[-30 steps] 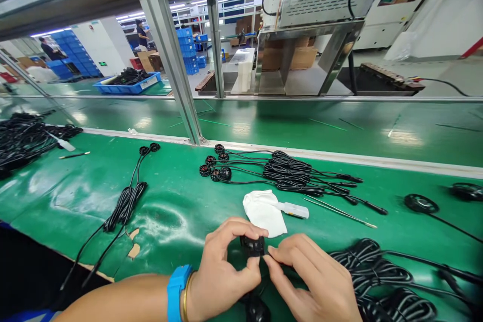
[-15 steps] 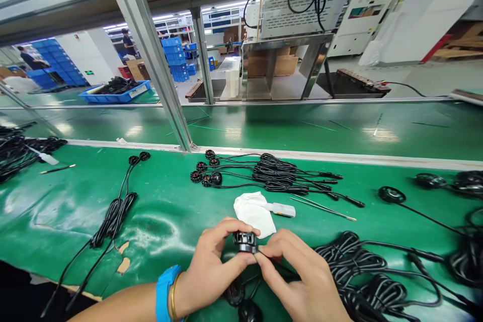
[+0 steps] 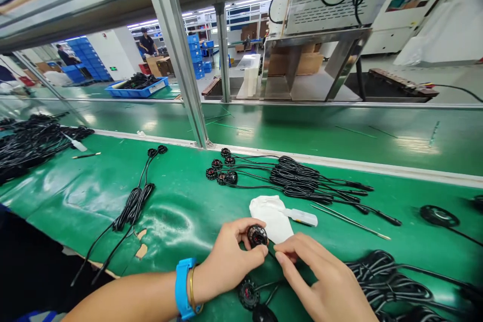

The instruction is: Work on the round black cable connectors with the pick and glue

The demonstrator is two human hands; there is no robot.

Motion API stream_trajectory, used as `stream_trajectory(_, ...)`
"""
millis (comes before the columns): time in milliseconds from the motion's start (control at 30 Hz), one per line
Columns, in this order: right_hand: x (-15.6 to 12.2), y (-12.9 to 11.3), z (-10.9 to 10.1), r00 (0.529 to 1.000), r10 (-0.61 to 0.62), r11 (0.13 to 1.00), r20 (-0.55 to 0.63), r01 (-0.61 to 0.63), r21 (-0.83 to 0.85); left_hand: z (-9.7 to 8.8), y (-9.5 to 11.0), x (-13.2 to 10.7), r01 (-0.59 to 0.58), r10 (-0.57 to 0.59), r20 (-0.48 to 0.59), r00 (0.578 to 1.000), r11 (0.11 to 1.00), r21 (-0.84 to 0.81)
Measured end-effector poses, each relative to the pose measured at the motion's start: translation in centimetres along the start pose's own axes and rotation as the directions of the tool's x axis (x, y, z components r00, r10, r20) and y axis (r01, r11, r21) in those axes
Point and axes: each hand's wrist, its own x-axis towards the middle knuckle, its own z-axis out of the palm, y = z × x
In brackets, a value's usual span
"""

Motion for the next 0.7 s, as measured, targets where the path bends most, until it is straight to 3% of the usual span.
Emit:
stream_trajectory(133,0.3,-0.7,0.1,0.998,-0.059,0.998,-0.029,0.058,-0.029,0.3,0.3,-0.3,-0.016,0.024,-0.058,0.998,0.990,0.141)
stream_trajectory(233,0.8,0.0,-1.8,0.991,-0.077,0.985,-0.110,0.058,-0.161,0.3,0.4,-0.4,-0.017,0.030,-0.066,0.997,0.981,0.193)
stream_trajectory(300,1.1,1.8,-3.9,0.966,-0.020,0.924,-0.256,-0.080,-0.373,0.2,0.4,-0.4,0.006,0.011,-0.071,0.997,0.972,0.237)
stream_trajectory(367,1.2,4.5,-6.3,0.925,0.098,0.763,-0.368,-0.307,-0.568,0.0,0.2,-0.3,0.023,-0.006,-0.065,0.998,0.964,0.266)
stream_trajectory(433,1.2,7.5,-8.0,0.935,0.247,0.670,-0.252,-0.353,-0.653,-0.1,0.1,-0.1,0.022,-0.010,-0.045,0.999,0.964,0.267)
stream_trajectory(533,1.0,10.8,-9.0,0.939,0.319,0.676,-0.131,-0.322,-0.662,-0.3,0.0,0.0,0.019,-0.018,-0.007,1.000,0.965,0.262)
stream_trajectory(600,0.9,11.7,-9.0,0.942,0.320,0.702,-0.097,-0.305,-0.643,-0.3,0.0,0.0,0.022,-0.025,0.008,1.000,0.966,0.259)
stream_trajectory(700,0.9,10.9,-9.4,0.950,0.301,0.746,-0.084,-0.290,-0.599,-0.3,0.1,0.0,0.015,-0.018,0.011,1.000,0.976,0.217)
